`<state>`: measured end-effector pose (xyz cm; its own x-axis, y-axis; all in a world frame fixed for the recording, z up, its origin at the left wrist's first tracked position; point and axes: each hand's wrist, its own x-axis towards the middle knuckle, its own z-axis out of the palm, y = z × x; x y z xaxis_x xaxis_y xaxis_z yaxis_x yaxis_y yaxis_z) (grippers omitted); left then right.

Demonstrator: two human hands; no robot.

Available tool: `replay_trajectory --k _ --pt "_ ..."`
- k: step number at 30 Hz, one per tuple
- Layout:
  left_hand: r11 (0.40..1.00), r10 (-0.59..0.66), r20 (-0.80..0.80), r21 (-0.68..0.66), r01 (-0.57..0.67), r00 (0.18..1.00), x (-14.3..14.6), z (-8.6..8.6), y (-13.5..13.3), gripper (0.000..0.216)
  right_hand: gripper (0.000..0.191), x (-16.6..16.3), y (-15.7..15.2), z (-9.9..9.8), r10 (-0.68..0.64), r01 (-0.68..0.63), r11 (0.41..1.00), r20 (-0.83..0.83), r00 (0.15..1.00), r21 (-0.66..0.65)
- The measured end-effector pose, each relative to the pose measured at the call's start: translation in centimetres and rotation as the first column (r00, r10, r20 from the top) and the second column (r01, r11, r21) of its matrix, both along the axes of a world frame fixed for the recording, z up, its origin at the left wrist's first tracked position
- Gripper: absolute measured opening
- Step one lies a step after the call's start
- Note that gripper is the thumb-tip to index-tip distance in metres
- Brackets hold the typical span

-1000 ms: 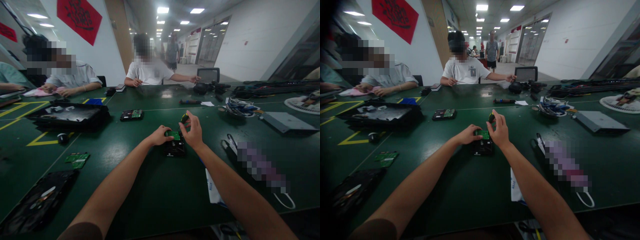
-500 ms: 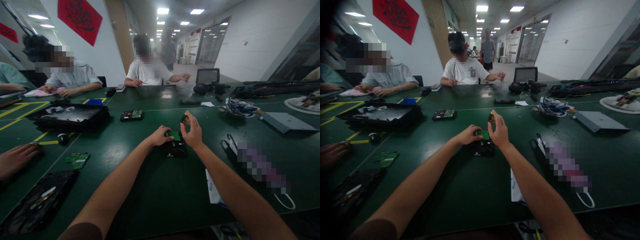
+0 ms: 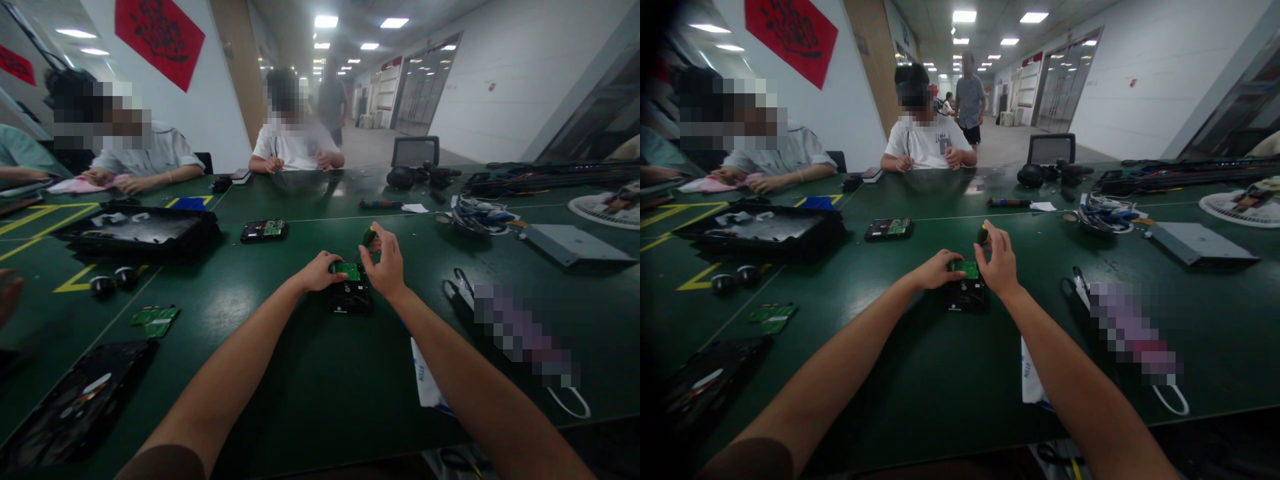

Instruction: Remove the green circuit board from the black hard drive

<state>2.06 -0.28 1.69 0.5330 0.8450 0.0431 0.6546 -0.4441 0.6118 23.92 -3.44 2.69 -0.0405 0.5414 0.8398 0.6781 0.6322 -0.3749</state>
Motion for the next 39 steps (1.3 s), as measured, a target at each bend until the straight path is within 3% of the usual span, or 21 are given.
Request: replay_trajectory --k 39 --pt "1.000 0.002 0.007 0.019 -0.002 1.000 0.03 -0.42 0.24 0.066 0.066 -0.01 0.24 -0.28 0.004 -0.004 1.000 0.005 1.000 0.028"
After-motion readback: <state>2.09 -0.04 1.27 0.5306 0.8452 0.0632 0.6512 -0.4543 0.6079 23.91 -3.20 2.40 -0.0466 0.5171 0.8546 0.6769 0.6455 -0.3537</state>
